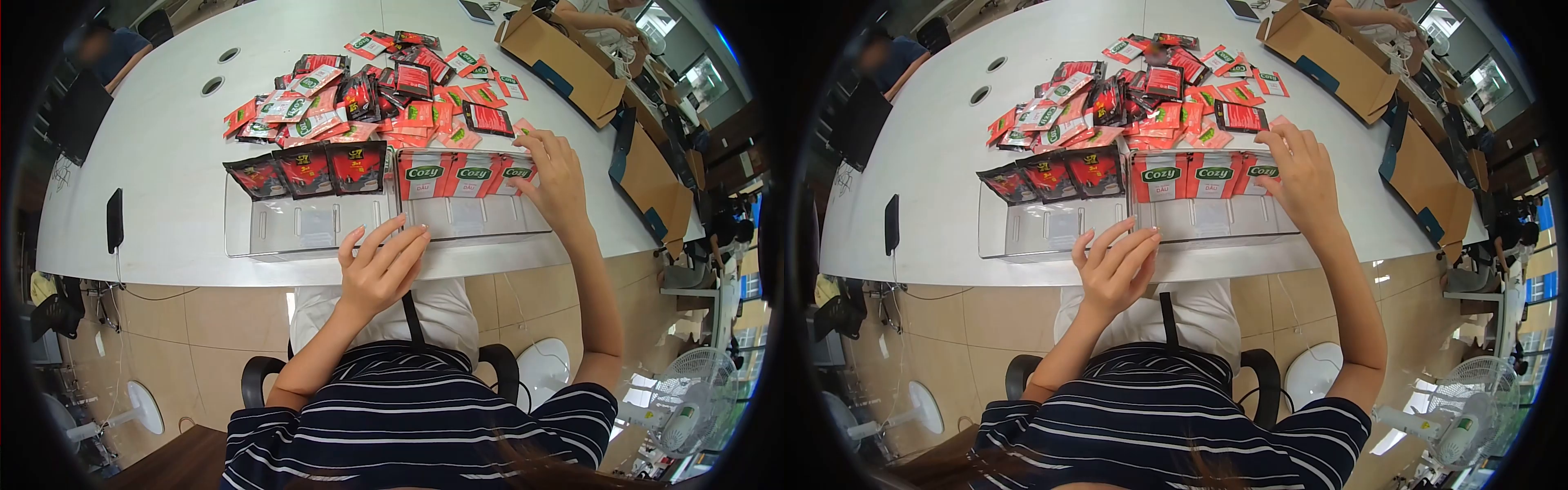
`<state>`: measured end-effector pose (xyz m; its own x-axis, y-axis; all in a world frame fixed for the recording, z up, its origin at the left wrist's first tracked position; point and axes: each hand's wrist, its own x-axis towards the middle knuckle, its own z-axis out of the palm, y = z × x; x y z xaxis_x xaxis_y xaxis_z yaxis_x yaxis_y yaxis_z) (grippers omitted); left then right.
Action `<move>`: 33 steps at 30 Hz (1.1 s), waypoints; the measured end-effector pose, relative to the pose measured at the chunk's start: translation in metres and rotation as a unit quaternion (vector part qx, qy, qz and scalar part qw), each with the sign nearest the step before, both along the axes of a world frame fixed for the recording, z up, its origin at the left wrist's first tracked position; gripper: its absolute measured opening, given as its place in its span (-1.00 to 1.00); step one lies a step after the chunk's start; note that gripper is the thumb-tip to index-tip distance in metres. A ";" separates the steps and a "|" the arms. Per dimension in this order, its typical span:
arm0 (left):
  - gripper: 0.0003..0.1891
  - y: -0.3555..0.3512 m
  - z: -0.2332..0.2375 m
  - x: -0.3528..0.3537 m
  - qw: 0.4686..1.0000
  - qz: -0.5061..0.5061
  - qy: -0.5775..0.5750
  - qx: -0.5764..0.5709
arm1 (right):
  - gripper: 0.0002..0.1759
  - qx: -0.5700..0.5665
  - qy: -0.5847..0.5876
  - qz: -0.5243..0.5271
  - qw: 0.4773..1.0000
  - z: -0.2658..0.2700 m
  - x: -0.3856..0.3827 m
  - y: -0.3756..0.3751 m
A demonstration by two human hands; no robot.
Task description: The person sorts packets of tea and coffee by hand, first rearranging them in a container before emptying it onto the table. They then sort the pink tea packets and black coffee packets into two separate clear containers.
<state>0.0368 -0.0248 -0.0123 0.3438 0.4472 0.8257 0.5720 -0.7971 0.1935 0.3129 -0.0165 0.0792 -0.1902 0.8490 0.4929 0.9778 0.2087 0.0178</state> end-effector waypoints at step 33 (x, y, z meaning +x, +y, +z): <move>-0.64 -0.001 0.003 -0.007 0.999 -0.031 -0.011 -0.010 | -0.37 -0.262 -0.023 0.108 0.959 -0.020 -0.059 0.213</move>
